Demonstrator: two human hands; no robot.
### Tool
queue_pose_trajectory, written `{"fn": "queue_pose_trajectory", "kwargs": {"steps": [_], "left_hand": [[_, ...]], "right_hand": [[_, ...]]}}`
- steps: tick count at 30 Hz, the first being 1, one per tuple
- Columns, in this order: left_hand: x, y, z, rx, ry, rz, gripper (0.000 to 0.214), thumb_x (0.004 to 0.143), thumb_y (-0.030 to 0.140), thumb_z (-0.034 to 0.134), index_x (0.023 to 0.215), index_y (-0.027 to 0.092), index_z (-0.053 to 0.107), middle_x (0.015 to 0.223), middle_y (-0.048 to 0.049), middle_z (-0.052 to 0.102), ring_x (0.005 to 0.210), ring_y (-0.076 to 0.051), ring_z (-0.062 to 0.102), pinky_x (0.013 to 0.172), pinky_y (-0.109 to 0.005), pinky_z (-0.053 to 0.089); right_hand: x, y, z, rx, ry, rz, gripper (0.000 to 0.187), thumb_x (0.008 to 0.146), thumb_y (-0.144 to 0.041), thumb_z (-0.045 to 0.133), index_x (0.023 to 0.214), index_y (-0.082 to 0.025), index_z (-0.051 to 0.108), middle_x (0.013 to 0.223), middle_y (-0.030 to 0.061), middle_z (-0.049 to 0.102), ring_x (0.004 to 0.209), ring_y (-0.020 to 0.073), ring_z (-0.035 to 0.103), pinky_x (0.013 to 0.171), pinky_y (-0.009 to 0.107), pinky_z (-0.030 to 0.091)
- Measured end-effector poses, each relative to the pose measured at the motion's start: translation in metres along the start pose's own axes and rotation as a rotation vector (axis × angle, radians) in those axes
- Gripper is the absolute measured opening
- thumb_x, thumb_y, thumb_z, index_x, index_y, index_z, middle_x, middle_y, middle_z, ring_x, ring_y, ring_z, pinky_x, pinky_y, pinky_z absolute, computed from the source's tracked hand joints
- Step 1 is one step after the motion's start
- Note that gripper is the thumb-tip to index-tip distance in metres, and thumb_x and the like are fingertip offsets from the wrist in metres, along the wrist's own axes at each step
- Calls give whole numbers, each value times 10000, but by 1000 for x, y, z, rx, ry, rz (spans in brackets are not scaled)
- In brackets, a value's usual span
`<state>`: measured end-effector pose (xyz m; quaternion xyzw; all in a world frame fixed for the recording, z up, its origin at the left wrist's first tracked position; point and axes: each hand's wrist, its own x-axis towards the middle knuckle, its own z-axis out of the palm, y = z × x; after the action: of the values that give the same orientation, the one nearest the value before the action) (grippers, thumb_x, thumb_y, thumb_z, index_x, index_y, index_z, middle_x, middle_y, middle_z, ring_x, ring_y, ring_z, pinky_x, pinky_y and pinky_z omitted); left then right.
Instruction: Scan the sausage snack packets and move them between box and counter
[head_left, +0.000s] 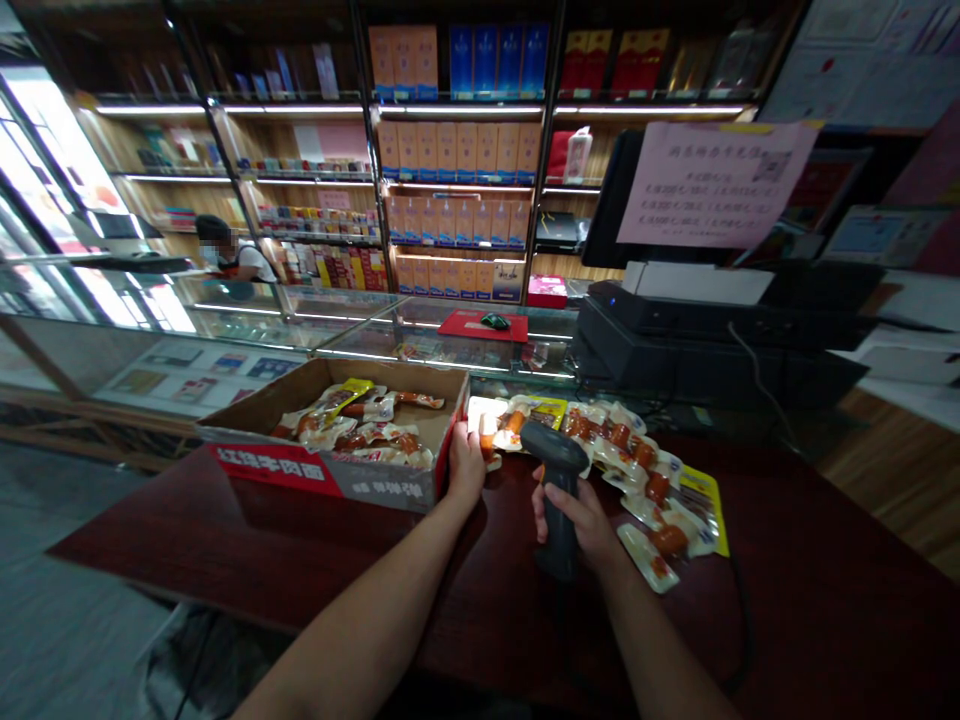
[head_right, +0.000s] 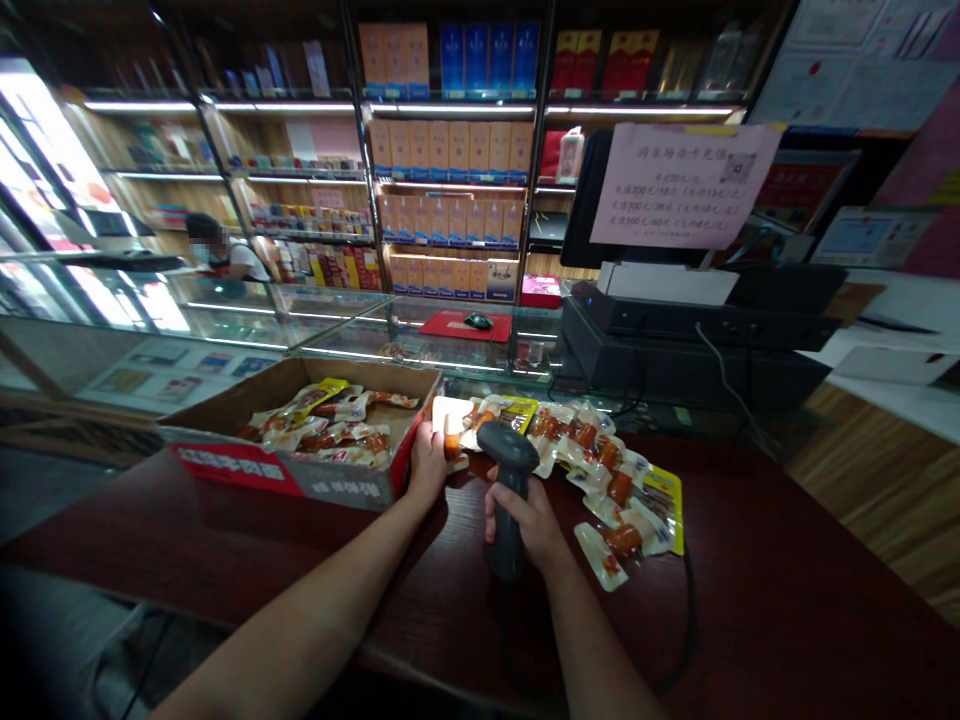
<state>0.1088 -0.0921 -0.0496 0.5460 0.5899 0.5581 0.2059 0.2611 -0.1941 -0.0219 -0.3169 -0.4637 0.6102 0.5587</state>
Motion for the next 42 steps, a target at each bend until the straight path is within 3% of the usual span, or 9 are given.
{"fn": "queue_pose_trajectory", "kwargs": {"steps": [9,14,18,22,28,33,37,42], "left_hand": [[0,-5,2,-111,-8,13,84,839,226,383,830,209,464,815,-13,583,770,-141,557,735,-245,425],[-1,-8,8,-350,-36,-28,109,812,262,422,833,186,498,825,-29,613,777,-133,584,731,-238,454],[4,-5,17,-522,-102,-163,163,713,278,520,820,157,543,748,-23,619,677,-134,587,654,-249,471],[18,14,31,-616,-180,-268,147,649,229,553,760,137,580,657,-20,621,575,-132,577,581,-254,467],[45,53,62,-240,-161,-179,130,622,103,559,707,126,655,660,-47,661,619,-151,609,578,-230,455],[56,65,84,-6,-180,-144,191,635,64,579,794,104,676,791,-101,691,730,-190,638,649,-244,455],[60,63,87,93,-196,-111,271,597,10,602,844,100,666,885,-140,682,837,-224,626,750,-279,439],[65,64,79,169,-216,-57,269,604,3,579,843,95,661,902,-146,675,859,-220,616,769,-279,430]], "right_hand": [[1,1,-2,34,22,-18,322,739,-351,667,977,-165,554,592,-22,610,385,110,544,367,234,470],[1,-2,0,53,56,-46,328,723,-371,674,952,-161,566,567,-29,603,368,108,533,354,232,471],[2,-17,2,50,147,-44,352,693,-374,699,935,-157,563,543,-36,601,351,106,524,332,224,464],[5,-41,5,14,184,-58,342,676,-381,712,879,-147,566,533,-31,604,349,103,520,329,222,468],[11,-68,3,-4,199,-133,308,678,-379,711,828,-157,558,526,-38,594,346,107,526,323,223,471],[8,-75,-3,14,259,-124,348,645,-377,732,854,-155,565,519,-37,602,332,104,518,316,216,460],[4,-76,-9,22,291,-118,351,632,-382,739,842,-154,574,522,-37,607,332,105,521,322,219,462],[2,-73,-12,29,297,-114,324,639,-385,733,804,-151,581,508,-38,596,330,103,516,319,217,452]]}}
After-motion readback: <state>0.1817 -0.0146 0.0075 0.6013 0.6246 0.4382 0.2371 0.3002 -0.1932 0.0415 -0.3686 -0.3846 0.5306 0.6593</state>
